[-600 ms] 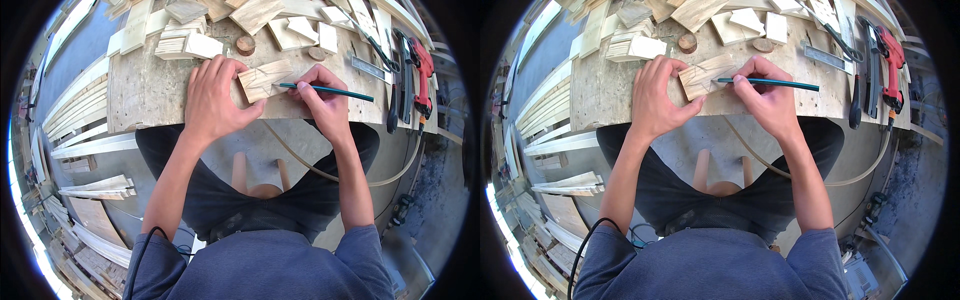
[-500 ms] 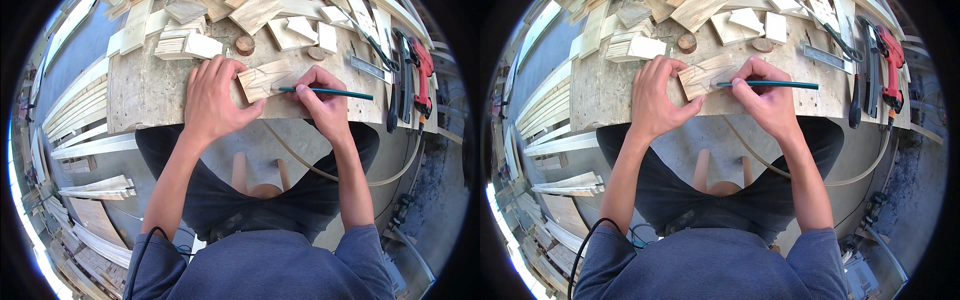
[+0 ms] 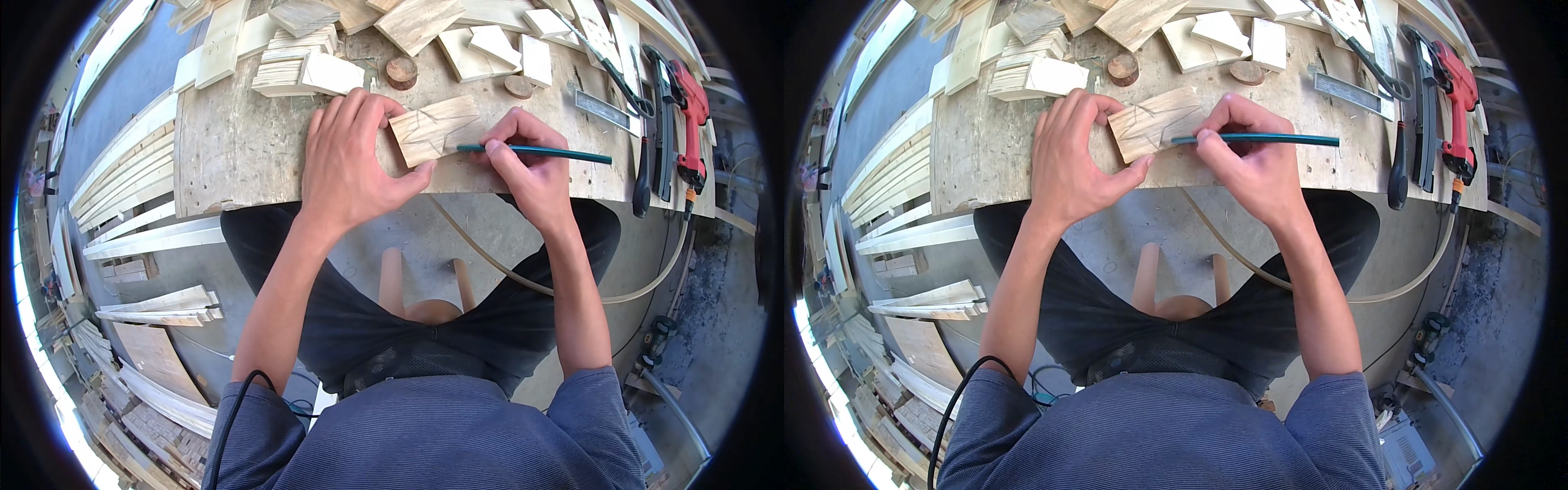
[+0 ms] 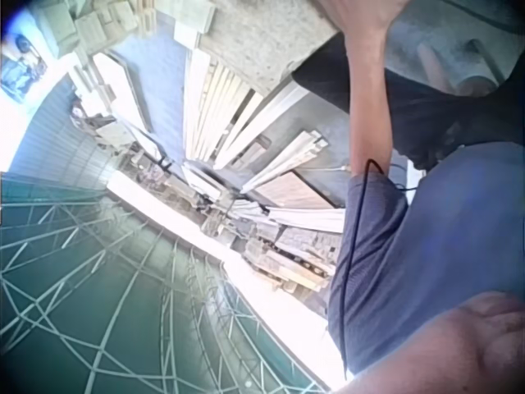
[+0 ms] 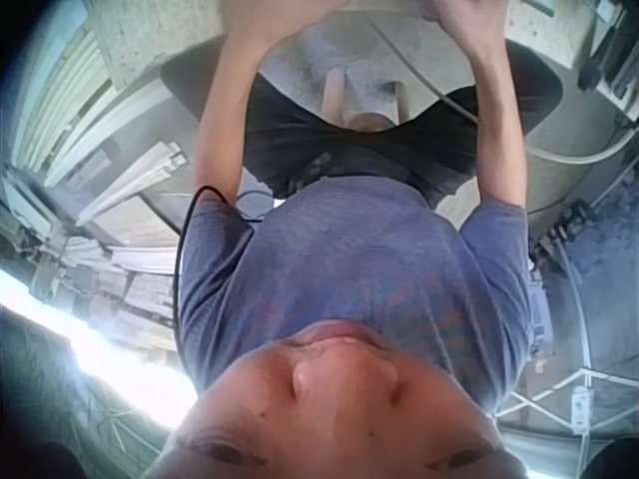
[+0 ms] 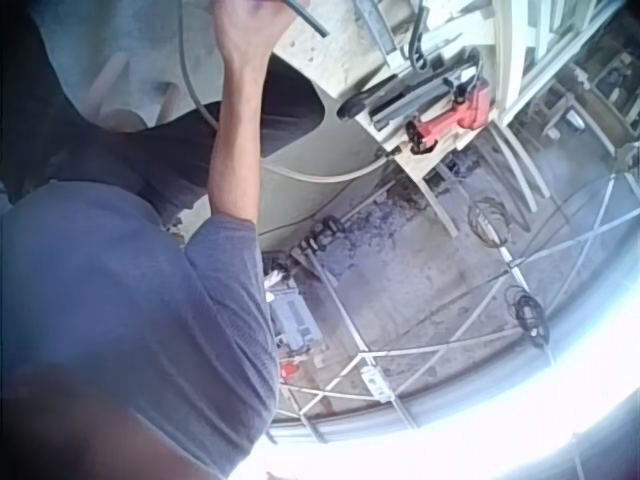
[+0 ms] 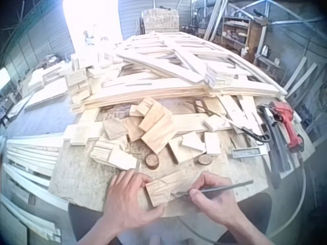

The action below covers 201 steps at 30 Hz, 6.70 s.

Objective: The person marks a small rectangular piece of wood with a pencil, then uses a hand saw to cut along the marked line. The cut piece is set aside, and the process is repeated with another piece of wood.

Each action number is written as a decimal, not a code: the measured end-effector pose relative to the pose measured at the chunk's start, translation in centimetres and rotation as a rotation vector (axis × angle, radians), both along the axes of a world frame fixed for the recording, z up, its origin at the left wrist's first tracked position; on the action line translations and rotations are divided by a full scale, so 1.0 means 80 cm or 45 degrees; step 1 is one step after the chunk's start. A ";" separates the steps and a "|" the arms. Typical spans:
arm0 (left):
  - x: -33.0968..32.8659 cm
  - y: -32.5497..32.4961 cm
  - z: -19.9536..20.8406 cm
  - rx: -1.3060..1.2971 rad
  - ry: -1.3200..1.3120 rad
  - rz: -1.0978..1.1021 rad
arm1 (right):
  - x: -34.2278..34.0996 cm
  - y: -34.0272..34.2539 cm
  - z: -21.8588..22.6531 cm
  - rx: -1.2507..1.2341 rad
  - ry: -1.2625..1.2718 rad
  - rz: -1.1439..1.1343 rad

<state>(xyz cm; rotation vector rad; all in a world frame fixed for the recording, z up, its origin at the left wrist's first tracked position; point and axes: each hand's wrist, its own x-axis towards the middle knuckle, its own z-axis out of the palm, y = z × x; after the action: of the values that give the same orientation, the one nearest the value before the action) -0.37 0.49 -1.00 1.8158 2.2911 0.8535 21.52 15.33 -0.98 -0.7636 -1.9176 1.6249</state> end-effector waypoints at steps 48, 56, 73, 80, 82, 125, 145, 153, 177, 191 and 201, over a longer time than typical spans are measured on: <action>-0.001 -0.003 0.008 0.045 -0.077 -0.231 | -0.003 -0.013 0.005 0.001 -0.052 -0.294; -0.001 -0.003 0.009 0.062 -0.086 -0.231 | 0.001 -0.010 -0.003 0.181 0.024 -0.069; 0.000 -0.003 0.009 0.022 -0.089 -0.204 | -0.015 -0.011 0.000 0.037 0.136 -0.505; -0.001 -0.004 0.009 0.008 -0.043 -0.211 | -0.010 -0.004 0.000 -0.024 0.069 -0.503; -0.002 -0.005 0.004 0.012 -0.040 -0.203 | -0.007 -0.002 0.001 -0.048 0.127 -0.467; 0.005 -0.004 0.008 -0.065 0.003 -0.122 | 0.012 0.018 -0.003 0.041 0.032 -0.077; 0.005 -0.003 0.007 -0.066 0.000 -0.125 | 0.005 0.018 -0.001 0.025 0.020 -0.251; 0.004 -0.004 0.007 -0.046 0.006 -0.125 | 0.002 0.016 0.001 -0.014 0.046 -0.308; 0.001 -0.005 0.007 0.101 -0.180 -0.129 | -0.001 0.006 0.004 -0.155 0.157 -0.035; -0.001 -0.003 0.006 0.135 -0.160 -0.130 | -0.010 -0.001 0.013 -0.156 0.001 -0.020; 0.001 -0.002 0.007 0.114 -0.148 -0.123 | -0.003 0.002 0.008 -0.178 0.055 -0.002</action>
<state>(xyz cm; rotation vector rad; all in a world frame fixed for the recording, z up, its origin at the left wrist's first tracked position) -0.32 0.29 -0.45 1.8425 2.1093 1.0316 21.25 15.46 -0.33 -0.7776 -1.7880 1.7747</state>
